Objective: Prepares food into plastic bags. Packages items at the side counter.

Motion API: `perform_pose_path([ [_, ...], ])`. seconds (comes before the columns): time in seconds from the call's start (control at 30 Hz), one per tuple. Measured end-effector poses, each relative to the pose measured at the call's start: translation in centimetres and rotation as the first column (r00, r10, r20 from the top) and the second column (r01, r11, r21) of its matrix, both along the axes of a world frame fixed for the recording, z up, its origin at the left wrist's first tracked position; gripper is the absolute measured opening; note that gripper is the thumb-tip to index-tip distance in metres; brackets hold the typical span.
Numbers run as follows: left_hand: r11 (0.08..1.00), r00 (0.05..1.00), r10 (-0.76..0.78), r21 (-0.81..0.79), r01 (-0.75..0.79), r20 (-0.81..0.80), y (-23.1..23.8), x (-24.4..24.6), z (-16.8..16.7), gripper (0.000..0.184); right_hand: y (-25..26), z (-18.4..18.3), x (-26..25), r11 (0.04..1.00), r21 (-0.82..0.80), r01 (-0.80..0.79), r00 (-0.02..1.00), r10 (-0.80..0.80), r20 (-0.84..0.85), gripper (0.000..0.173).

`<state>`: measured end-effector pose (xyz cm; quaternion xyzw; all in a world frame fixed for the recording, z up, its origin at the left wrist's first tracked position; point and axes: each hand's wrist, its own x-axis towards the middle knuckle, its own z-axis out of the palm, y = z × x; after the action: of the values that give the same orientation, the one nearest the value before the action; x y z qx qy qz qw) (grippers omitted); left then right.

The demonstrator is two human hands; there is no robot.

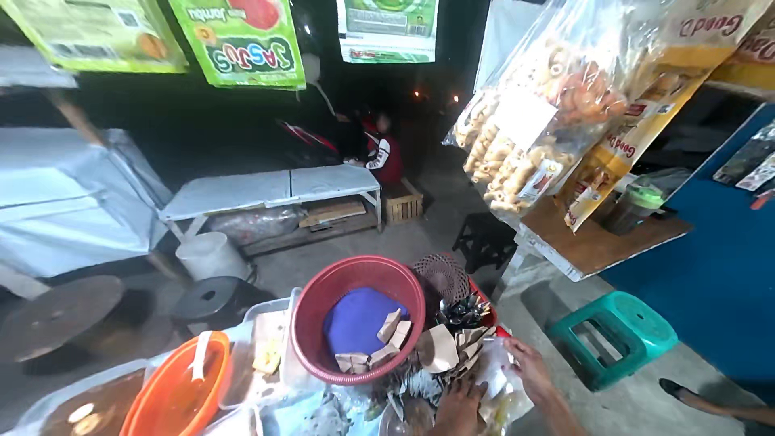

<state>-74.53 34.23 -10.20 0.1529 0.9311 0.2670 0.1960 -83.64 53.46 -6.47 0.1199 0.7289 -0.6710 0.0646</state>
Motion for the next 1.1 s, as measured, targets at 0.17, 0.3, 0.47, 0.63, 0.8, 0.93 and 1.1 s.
perform_pose_path([
  [0.17, 0.988, 0.996, 0.094, 0.120, -0.093, -0.003, -0.9, 1.0, 0.6, 0.068, -1.5, 6.5, 1.3, 0.879, -0.415, 0.235, 0.926, -0.333, -0.180, 0.029],
  [0.3, 0.815, 0.949, 0.313, 0.499, -0.293, 0.045, -3.2, 4.1, 5.9, 0.038, -3.9, 9.0, 4.5, 0.915, -0.358, 0.186, 0.894, -0.309, -0.326, 0.018],
  [0.47, 0.090, 0.783, 0.391, 0.827, -0.555, 0.484, -7.4, 7.4, 12.5, 0.064, -7.8, 10.3, 9.4, 0.948, -0.309, 0.070, 0.882, -0.204, -0.425, 0.013],
  [0.63, -0.112, 0.739, 0.391, 0.825, -0.554, 0.549, -12.4, 10.9, 17.1, 0.031, -11.4, 10.4, 13.0, 0.952, -0.250, -0.177, 0.810, -0.004, -0.586, 0.017],
  [0.8, -0.332, 0.831, 0.405, 0.908, -0.256, 0.382, -18.0, 17.4, 17.0, 0.017, -18.0, 7.8, 16.3, 0.713, -0.557, -0.426, 0.902, 0.385, -0.197, 0.099],
  [0.93, -0.372, 0.639, 0.664, 0.913, -0.167, 0.387, -23.3, 24.3, 17.8, 0.023, -24.7, 7.0, 20.8, 0.662, -0.526, -0.534, 0.816, 0.567, -0.115, 0.074],
  [1.1, -0.533, 0.377, 0.775, 0.845, -0.041, 0.507, -30.5, 32.8, 17.6, 0.027, -33.1, 8.5, 24.3, 0.583, -0.593, -0.556, 0.770, 0.630, -0.104, 0.051],
])
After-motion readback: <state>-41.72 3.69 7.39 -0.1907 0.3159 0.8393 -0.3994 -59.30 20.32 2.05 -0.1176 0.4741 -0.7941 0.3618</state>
